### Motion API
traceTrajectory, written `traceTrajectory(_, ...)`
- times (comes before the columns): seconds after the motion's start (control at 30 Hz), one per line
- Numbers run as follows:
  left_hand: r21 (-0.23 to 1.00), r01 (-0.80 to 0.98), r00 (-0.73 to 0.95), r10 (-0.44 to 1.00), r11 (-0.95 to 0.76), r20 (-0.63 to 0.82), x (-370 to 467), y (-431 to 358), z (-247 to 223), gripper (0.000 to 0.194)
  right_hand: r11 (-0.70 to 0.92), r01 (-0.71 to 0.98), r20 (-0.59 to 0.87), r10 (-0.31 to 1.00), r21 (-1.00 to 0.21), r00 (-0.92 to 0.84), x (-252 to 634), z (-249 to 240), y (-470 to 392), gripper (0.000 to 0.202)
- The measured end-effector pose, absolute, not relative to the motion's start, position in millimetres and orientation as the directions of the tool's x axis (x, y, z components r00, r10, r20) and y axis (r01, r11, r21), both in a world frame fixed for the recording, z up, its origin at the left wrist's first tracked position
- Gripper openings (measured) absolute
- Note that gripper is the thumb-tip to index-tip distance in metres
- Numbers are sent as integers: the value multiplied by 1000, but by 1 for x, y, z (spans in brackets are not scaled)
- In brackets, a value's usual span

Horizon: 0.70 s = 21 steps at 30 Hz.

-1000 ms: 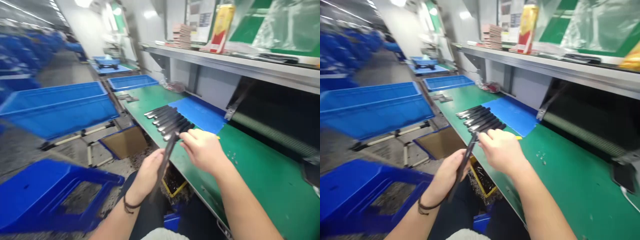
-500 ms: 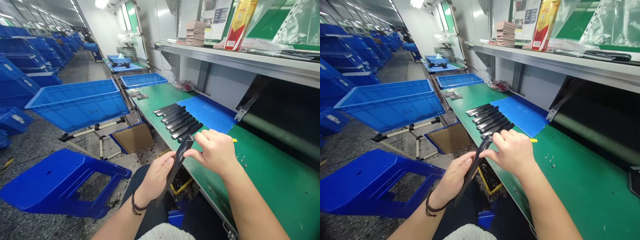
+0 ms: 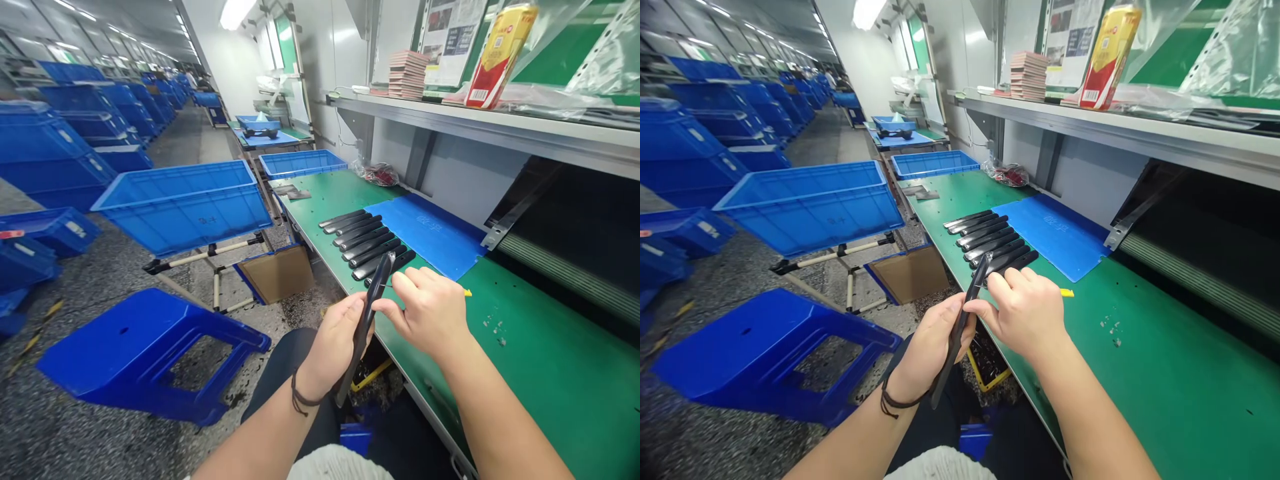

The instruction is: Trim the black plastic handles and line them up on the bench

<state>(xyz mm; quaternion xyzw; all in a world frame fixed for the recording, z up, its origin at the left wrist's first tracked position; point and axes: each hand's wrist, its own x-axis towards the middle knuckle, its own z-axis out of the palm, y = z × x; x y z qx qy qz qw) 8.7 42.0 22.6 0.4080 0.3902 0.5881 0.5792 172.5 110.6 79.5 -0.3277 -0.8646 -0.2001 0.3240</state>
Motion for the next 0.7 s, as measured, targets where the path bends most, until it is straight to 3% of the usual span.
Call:
traceTrajectory(0.4,955,-267,-173,981,-131,87,0,54,41,44,803,594,632,438,45,-640,153,71,97,60)
traceTrajectory(0.7,962,-248,-255,966,-111,46,-7,59,52,45,825,551,658,344,129,-670,143,66,92,60)
